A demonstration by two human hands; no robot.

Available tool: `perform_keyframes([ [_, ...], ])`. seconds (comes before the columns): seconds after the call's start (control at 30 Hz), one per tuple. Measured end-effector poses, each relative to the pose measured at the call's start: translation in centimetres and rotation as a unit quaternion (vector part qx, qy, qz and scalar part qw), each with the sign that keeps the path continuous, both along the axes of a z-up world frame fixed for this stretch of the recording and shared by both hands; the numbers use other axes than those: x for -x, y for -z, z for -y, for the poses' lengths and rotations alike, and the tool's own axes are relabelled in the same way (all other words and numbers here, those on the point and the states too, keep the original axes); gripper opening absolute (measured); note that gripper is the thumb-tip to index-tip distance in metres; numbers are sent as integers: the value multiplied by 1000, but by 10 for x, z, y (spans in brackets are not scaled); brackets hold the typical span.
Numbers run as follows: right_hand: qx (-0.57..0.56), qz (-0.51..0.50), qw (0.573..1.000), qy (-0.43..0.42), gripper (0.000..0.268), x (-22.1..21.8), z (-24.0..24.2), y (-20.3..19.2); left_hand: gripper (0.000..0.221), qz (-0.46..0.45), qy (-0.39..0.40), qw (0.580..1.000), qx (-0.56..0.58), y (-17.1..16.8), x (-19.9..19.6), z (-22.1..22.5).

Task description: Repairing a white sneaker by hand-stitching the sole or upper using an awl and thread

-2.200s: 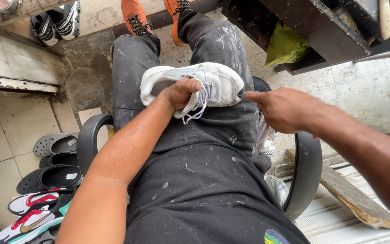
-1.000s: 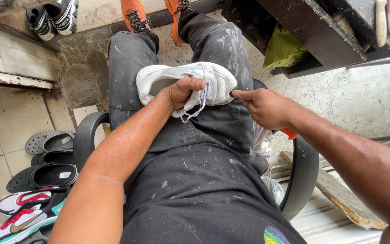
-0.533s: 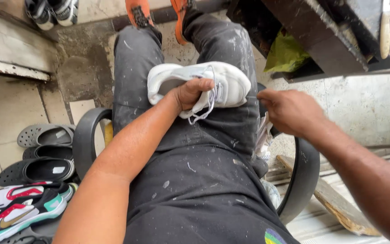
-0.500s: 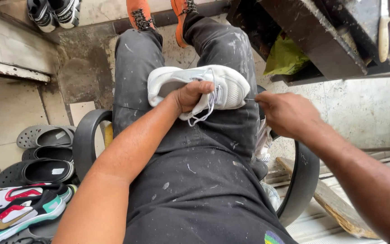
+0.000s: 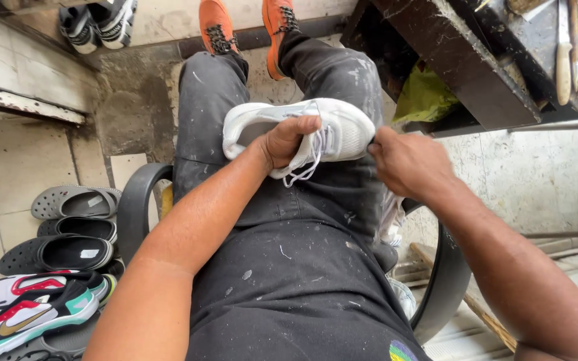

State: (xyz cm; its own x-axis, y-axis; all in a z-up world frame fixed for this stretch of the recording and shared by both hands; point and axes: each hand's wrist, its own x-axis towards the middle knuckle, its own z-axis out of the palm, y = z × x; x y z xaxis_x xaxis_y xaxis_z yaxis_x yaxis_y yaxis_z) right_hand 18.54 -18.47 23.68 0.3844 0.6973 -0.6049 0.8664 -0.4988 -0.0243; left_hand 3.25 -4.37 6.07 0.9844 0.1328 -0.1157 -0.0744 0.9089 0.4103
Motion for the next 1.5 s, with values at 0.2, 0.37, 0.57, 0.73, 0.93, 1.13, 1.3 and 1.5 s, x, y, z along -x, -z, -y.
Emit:
perform_keyframes([
  [0.2,-86,19,996,8,32,-36,-25,-3,51,31,-84,996,18,-77,-22,-9],
  [0.37,-75,-3,996,52,31,-40,-36,17,55,-25,-101,994,15,-50,-21,-14],
  [0.57,-218,22,976,-4,34,-50,-27,37,65,-147,-119,979,-81,-122,19,-16],
  [0.73,-341,-57,938,10,49,34,-54,2,85,-198,-86,962,-167,-160,48,-18],
  [0.93,-251,-11,968,-6,50,30,-74,16,103,-213,-113,944,-224,-125,64,-32],
  [1.13,-295,-134,936,136,39,-11,-58,54,27,-238,-282,895,-250,-115,87,-20],
  [1.3,-294,-131,941,105,30,-6,-56,55,69,-263,-409,506,-712,-106,132,-19],
  [1.5,-294,-134,941,104,27,0,-54,46,60,-464,-152,611,-624,-103,163,-3],
])
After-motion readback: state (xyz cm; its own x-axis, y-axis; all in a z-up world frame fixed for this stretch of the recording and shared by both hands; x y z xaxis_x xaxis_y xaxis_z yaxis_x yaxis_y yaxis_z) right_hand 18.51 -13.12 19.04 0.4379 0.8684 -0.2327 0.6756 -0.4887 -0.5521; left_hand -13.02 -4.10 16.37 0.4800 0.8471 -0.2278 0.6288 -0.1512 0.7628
